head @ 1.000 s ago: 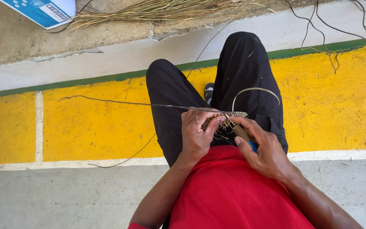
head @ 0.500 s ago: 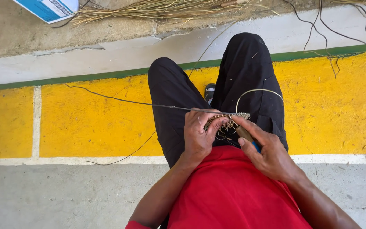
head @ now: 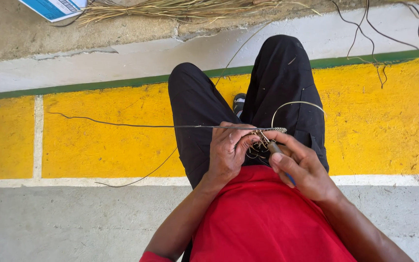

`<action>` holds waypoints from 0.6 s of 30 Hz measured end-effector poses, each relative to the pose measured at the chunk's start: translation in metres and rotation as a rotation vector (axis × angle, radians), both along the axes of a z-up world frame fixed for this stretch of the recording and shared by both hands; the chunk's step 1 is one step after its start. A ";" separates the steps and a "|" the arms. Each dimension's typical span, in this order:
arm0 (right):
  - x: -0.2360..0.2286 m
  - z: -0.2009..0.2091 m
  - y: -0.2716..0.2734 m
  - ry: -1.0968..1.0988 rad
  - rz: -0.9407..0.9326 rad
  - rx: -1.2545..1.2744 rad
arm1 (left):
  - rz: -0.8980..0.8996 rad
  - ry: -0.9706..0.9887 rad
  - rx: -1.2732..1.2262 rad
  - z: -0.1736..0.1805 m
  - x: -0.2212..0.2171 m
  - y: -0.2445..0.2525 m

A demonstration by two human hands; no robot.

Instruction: Weaving a circular base for a basket using fibrous materials and a sharp needle-like tool.

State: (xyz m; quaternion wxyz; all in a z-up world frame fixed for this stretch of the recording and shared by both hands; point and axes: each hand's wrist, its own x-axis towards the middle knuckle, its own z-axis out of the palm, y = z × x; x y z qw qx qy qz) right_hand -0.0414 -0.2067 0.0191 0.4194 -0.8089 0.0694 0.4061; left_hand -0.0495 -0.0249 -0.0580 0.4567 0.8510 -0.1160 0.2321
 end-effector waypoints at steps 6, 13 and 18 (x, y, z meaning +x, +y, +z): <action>-0.012 -0.046 -0.021 -0.688 0.165 0.367 | 0.029 0.080 -0.056 -0.001 0.000 -0.001; -0.014 -0.037 -0.016 -0.653 0.153 0.214 | 0.020 0.055 -0.035 -0.009 -0.002 -0.002; 0.006 0.020 0.010 0.014 0.024 -0.035 | -0.030 0.033 -0.045 -0.003 0.000 0.005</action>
